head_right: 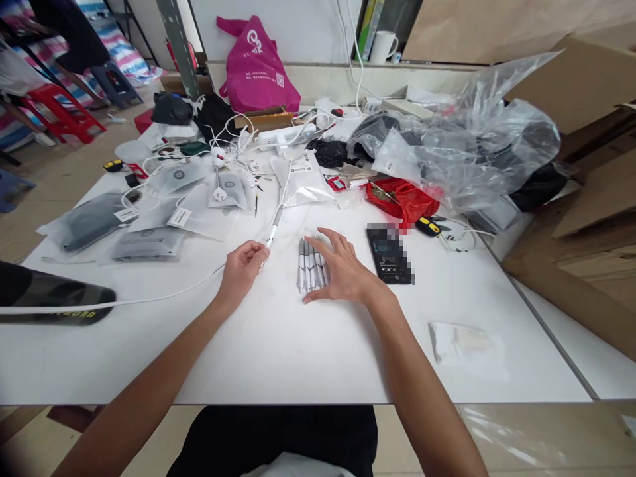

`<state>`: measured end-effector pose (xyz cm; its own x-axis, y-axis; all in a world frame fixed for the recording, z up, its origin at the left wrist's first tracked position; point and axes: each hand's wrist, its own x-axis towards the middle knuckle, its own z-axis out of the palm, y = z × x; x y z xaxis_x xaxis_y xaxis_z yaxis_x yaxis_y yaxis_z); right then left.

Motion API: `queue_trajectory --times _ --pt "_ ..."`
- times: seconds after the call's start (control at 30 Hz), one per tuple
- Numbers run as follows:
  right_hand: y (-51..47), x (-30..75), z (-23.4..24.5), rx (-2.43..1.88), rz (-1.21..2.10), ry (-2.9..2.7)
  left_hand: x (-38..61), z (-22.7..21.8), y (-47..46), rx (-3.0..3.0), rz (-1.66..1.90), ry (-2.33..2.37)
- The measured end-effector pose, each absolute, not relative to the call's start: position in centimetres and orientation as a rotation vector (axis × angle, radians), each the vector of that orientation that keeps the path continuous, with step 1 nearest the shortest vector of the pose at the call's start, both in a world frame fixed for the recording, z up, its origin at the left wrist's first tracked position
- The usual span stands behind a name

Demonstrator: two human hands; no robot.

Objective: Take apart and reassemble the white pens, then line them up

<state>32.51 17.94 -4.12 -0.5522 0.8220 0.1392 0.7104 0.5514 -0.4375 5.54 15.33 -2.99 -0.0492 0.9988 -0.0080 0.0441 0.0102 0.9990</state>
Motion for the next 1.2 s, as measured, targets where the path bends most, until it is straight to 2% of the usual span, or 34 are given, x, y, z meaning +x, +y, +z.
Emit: queue_trajectory --times 0.3,0.87,1.2 --pt "18.1 32.6 -4.0 -1.3 0.48 -2.458 5.4 -3.0 15.5 1.054 1.261 1.024" --pt "17.8 32.4 -3.3 -1.375 0.553 -2.477 6.1 -3.5 15.2 1.1 1.248 0.939" --pt "17.2 30.6 -3.4 -0.98 0.465 -2.26 6.2 -4.2 15.0 1.265 1.158 0.979"
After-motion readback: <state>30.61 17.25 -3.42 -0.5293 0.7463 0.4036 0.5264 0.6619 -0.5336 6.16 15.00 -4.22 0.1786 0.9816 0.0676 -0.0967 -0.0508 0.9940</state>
